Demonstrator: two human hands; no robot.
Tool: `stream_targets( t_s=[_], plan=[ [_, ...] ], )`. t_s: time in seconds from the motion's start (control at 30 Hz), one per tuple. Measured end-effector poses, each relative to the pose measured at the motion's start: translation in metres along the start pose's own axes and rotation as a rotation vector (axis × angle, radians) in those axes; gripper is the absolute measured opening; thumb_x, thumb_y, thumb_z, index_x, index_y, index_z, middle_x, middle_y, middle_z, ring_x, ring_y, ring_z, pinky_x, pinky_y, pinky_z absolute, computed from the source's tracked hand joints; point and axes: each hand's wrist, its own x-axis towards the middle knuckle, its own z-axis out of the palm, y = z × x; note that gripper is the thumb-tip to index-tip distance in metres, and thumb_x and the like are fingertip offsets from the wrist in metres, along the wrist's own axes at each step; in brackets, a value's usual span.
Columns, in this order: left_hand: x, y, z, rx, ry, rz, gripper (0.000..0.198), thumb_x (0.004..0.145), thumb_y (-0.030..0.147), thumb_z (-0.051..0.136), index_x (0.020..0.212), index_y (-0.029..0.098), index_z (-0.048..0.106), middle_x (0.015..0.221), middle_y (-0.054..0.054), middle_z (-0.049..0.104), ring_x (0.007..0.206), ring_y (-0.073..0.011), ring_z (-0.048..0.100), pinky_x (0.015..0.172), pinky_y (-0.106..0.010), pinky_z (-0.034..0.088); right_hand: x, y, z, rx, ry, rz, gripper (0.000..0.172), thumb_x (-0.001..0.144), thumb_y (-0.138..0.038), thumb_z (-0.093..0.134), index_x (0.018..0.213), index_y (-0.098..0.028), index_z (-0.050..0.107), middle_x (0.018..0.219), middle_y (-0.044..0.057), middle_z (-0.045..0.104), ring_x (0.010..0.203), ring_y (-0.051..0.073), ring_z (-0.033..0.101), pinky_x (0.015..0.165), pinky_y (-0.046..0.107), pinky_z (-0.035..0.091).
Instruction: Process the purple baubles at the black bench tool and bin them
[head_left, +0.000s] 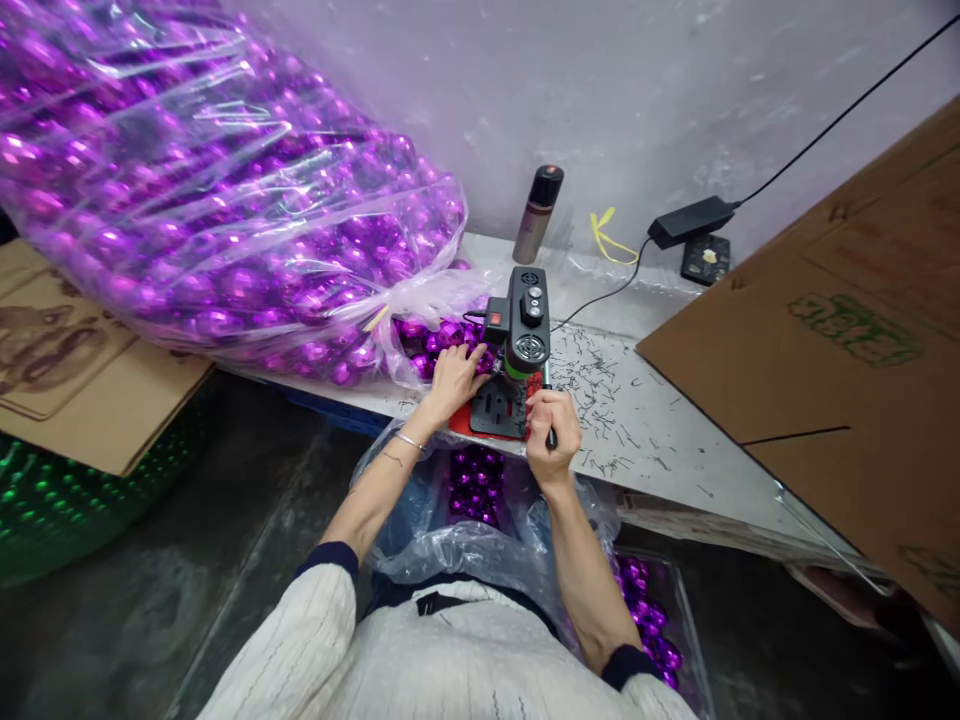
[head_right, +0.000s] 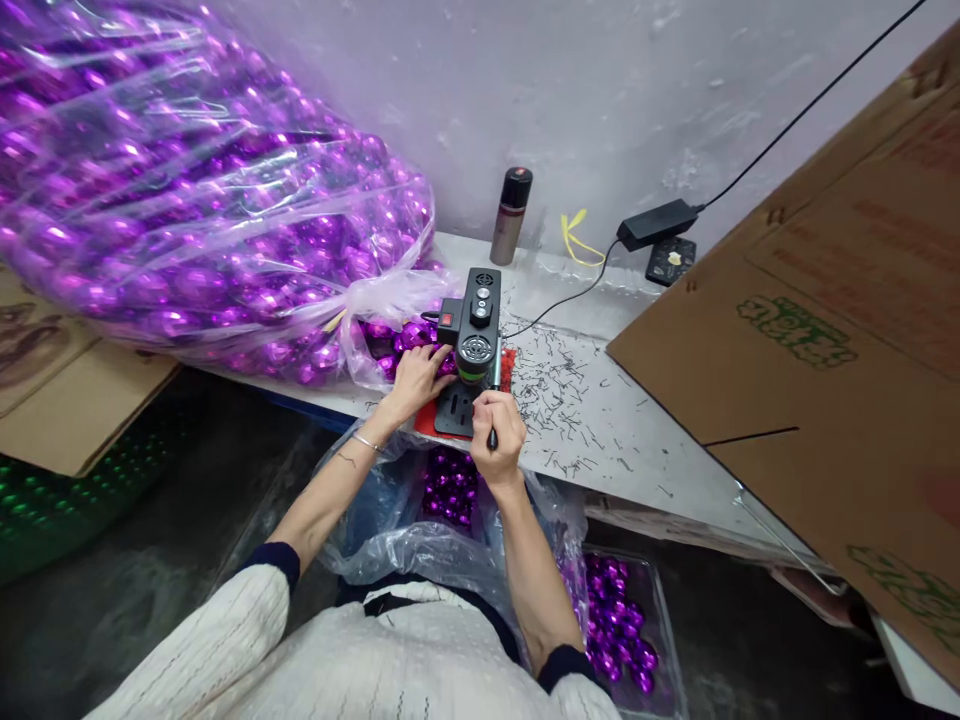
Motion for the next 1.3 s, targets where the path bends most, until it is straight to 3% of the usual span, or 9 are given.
stream_targets(
  t_s=[0.23, 0.37, 0.47, 0.67, 0.8, 0.9, 1.0, 1.17, 1.3],
  plan=[
    [-0.049, -0.018, -0.014, -0.290, 0.216, -0.120, 0.061, 0.092, 0.032, 0.066, 0.149, 0.023, 0.046, 0.138, -0.014, 0.053, 0.112, -0.0267, 0.066, 0.089, -0.035, 0.057, 0.000, 0.000, 0.000, -0.003, 0.002, -0.005, 0.026, 0.096, -0.012, 0.044, 0.074, -0.023, 0.052, 0.073, 0.000, 0.059, 0.073, 0.014, 0.061, 0.066, 0.030, 0.047],
    [-0.090, -0.019, 0.004, -0.298, 0.213, 0.063, 0.048, 0.096, 0.017, 0.056, 0.143, 0.025, 0.054, 0.153, -0.016, 0.044, 0.134, -0.0300, 0.055, 0.108, -0.046, 0.052, -0.001, 0.000, 0.001, 0.005, 0.020, 0.017, 0.026, 0.097, -0.014, 0.045, 0.073, -0.023, 0.052, 0.073, 0.000, 0.060, 0.073, 0.014, 0.061, 0.066, 0.031, 0.046],
    [-0.105, -0.015, 0.024, -0.334, 0.196, 0.182, 0.033, 0.098, 0.023, 0.055, 0.130, 0.024, 0.065, 0.161, -0.015, 0.038, 0.149, -0.0330, 0.039, 0.117, -0.056, 0.042, -0.001, 0.001, 0.000, 0.018, 0.010, 0.026, 0.025, 0.097, -0.015, 0.046, 0.073, -0.023, 0.052, 0.073, 0.000, 0.060, 0.074, 0.015, 0.061, 0.068, 0.032, 0.046],
    [-0.094, -0.019, 0.035, -0.584, 0.297, -0.123, 0.035, 0.100, 0.041, 0.056, 0.128, 0.022, 0.065, 0.138, -0.014, 0.064, 0.130, -0.0255, 0.061, 0.111, -0.046, 0.049, -0.002, 0.001, 0.000, 0.009, 0.009, 0.034, 0.026, 0.097, -0.016, 0.046, 0.073, -0.023, 0.053, 0.073, 0.001, 0.061, 0.073, 0.015, 0.061, 0.067, 0.032, 0.047],
    [-0.078, -0.020, 0.021, -0.562, 0.171, -0.249, 0.064, 0.084, 0.051, 0.076, 0.136, 0.018, 0.060, 0.123, -0.014, 0.070, 0.115, -0.0294, 0.067, 0.102, -0.043, 0.053, -0.001, 0.001, 0.000, 0.007, 0.017, 0.026, 0.027, 0.097, -0.016, 0.045, 0.072, -0.023, 0.054, 0.072, 0.000, 0.060, 0.072, 0.015, 0.061, 0.067, 0.031, 0.047],
    [-0.071, -0.019, 0.013, -0.609, 0.049, -0.278, 0.062, 0.081, 0.053, 0.078, 0.130, 0.017, 0.065, 0.121, -0.015, 0.071, 0.114, -0.0318, 0.067, 0.104, -0.044, 0.050, 0.003, -0.001, -0.001, 0.004, 0.013, 0.016, 0.027, 0.097, -0.016, 0.045, 0.073, -0.022, 0.054, 0.070, 0.000, 0.060, 0.073, 0.015, 0.061, 0.068, 0.032, 0.047],
    [-0.069, -0.019, 0.010, -0.902, 0.007, -0.383, 0.059, 0.079, 0.051, 0.079, 0.126, 0.017, 0.067, 0.118, -0.013, 0.073, 0.111, -0.0298, 0.068, 0.103, -0.042, 0.051, 0.013, -0.004, -0.003, -0.008, 0.025, 0.039, 0.027, 0.098, -0.018, 0.045, 0.072, -0.022, 0.054, 0.071, 0.000, 0.061, 0.072, 0.015, 0.061, 0.068, 0.032, 0.046],
    [-0.073, -0.012, 0.011, -1.538, -0.023, -0.569, 0.072, 0.079, 0.045, 0.079, 0.142, 0.022, 0.054, 0.118, -0.009, 0.073, 0.106, -0.0216, 0.070, 0.096, -0.036, 0.056, 0.031, -0.011, -0.007, 0.003, 0.019, 0.059, 0.028, 0.098, -0.019, 0.046, 0.071, -0.022, 0.053, 0.070, 0.000, 0.061, 0.069, 0.014, 0.060, 0.066, 0.031, 0.045],
    [-0.071, 0.008, 0.020, -1.611, -0.008, -0.619, 0.070, 0.080, 0.046, 0.078, 0.140, 0.021, 0.054, 0.118, -0.010, 0.073, 0.107, -0.0226, 0.071, 0.100, -0.040, 0.055, 0.036, -0.012, -0.008, 0.010, 0.013, 0.054, 0.027, 0.097, -0.019, 0.047, 0.071, -0.022, 0.054, 0.068, -0.001, 0.060, 0.067, 0.014, 0.059, 0.065, 0.030, 0.045]
  ],
)
